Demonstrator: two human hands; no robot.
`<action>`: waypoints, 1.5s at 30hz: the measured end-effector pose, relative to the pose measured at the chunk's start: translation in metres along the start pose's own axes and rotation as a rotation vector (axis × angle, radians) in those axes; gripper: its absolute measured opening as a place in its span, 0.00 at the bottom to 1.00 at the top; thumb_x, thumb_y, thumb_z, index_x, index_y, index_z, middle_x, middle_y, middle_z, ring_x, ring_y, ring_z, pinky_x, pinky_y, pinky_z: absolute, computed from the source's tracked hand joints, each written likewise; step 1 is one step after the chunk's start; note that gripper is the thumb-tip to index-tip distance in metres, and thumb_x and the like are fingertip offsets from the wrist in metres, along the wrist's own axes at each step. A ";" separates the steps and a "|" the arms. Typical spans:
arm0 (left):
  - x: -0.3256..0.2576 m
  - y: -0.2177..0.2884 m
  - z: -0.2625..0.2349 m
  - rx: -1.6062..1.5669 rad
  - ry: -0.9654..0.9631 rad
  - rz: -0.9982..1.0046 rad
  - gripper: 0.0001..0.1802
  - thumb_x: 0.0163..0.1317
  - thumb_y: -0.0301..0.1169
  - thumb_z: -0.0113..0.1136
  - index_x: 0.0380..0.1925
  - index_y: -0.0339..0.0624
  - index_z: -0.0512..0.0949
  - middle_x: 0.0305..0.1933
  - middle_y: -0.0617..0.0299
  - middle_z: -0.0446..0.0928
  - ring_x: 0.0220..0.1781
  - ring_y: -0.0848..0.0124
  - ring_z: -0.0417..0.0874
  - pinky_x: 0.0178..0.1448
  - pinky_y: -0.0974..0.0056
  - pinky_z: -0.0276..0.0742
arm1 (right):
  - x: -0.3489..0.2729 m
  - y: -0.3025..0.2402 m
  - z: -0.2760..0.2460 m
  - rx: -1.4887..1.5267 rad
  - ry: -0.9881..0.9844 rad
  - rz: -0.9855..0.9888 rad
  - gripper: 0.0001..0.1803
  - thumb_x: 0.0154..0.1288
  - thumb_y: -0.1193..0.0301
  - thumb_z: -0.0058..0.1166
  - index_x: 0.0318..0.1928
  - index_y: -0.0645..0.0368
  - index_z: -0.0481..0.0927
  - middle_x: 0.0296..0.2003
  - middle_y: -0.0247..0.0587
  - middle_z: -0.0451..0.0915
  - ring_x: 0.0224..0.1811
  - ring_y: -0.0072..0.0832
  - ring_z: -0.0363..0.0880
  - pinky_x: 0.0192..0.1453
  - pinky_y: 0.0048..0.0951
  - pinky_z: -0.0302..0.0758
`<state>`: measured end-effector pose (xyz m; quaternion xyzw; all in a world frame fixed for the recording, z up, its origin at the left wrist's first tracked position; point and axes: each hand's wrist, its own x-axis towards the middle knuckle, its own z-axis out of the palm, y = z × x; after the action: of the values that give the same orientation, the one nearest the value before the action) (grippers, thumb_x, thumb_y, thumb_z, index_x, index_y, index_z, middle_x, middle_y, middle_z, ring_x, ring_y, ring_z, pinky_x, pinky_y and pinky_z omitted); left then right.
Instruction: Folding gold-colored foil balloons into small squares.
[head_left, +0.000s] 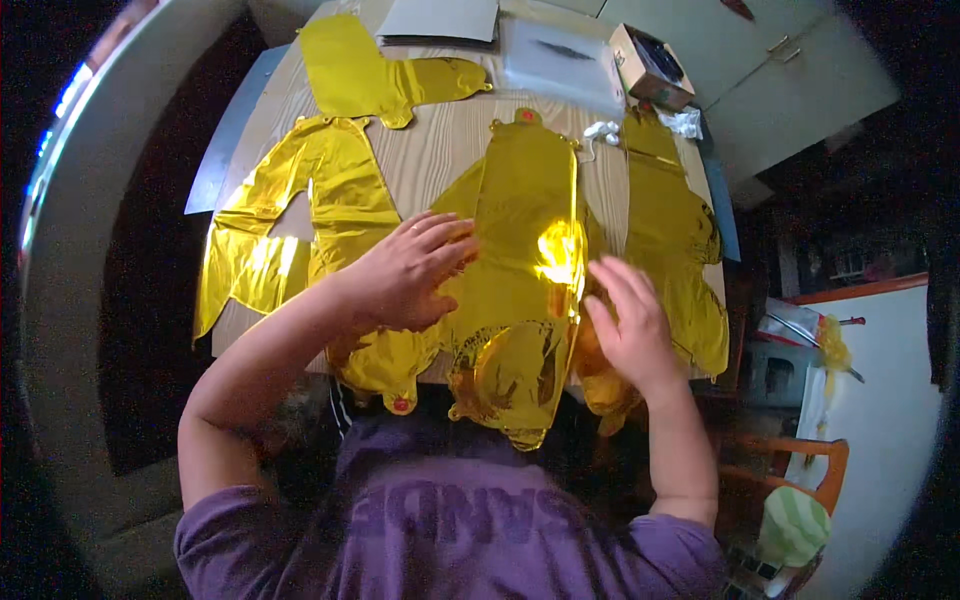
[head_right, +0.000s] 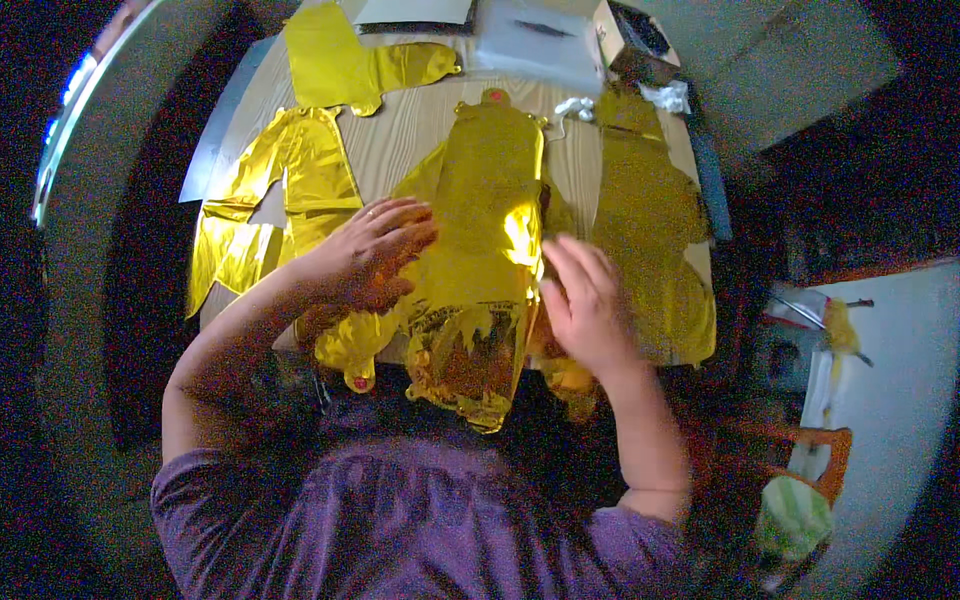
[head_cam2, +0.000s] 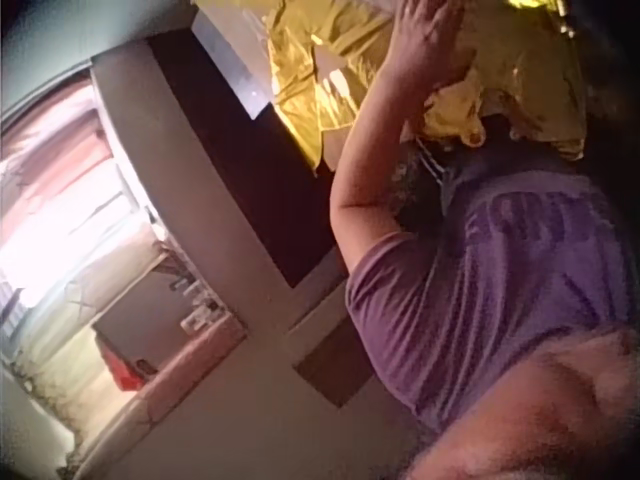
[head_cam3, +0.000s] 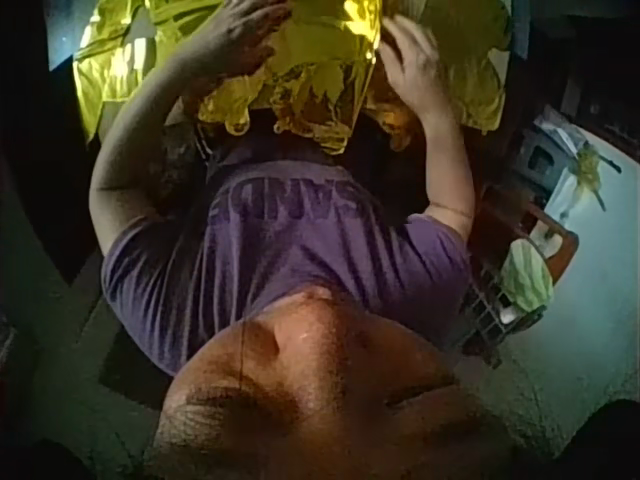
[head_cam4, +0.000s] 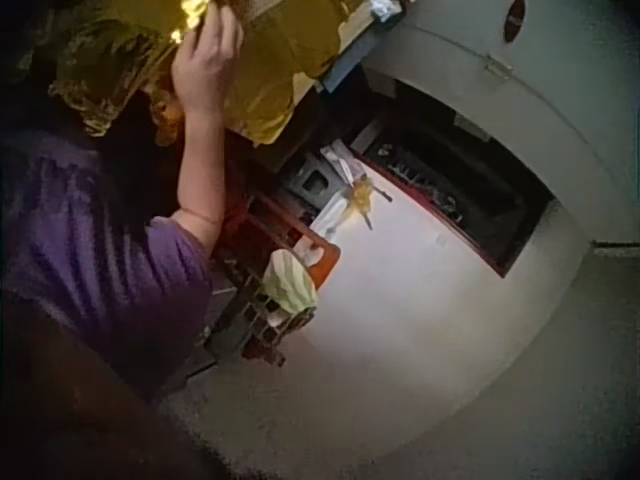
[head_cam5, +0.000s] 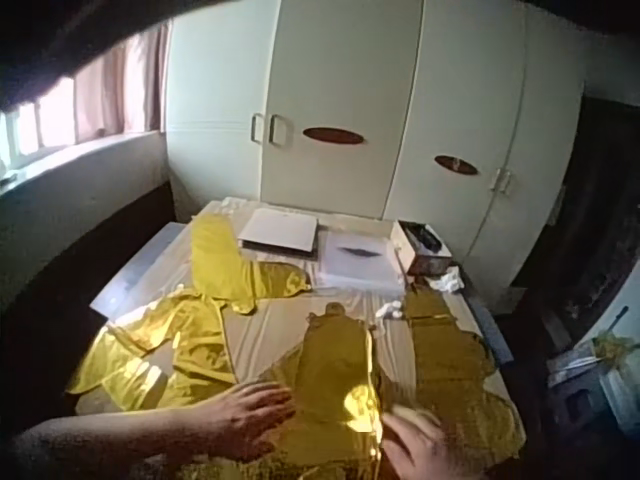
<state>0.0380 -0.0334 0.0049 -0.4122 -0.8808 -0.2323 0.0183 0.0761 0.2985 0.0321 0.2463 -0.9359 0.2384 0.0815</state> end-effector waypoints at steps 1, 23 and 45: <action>-0.001 0.002 0.003 0.005 -0.006 -0.002 0.42 0.49 0.42 0.70 0.64 0.37 0.69 0.69 0.42 0.66 0.73 0.46 0.63 0.77 0.46 0.58 | -0.013 -0.006 0.002 0.019 0.002 0.015 0.24 0.64 0.73 0.60 0.60 0.64 0.76 0.61 0.53 0.75 0.63 0.50 0.72 0.70 0.45 0.68; -0.005 0.013 0.017 0.053 -0.043 0.011 0.47 0.48 0.49 0.72 0.65 0.35 0.68 0.71 0.43 0.64 0.76 0.47 0.60 0.78 0.44 0.54 | -0.058 -0.028 0.043 -0.042 -0.135 -0.045 0.33 0.69 0.64 0.55 0.71 0.59 0.64 0.73 0.48 0.61 0.77 0.46 0.57 0.79 0.56 0.49; 0.004 0.017 0.007 0.020 0.005 0.045 0.41 0.47 0.44 0.73 0.60 0.37 0.71 0.64 0.43 0.67 0.70 0.43 0.64 0.73 0.44 0.63 | -0.026 -0.015 0.040 -0.080 -0.141 -0.128 0.25 0.69 0.64 0.55 0.63 0.60 0.75 0.68 0.47 0.69 0.73 0.44 0.63 0.78 0.55 0.51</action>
<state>0.0491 -0.0184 0.0056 -0.4312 -0.8735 -0.2240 0.0297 0.1044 0.2787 -0.0037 0.3184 -0.9304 0.1771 0.0403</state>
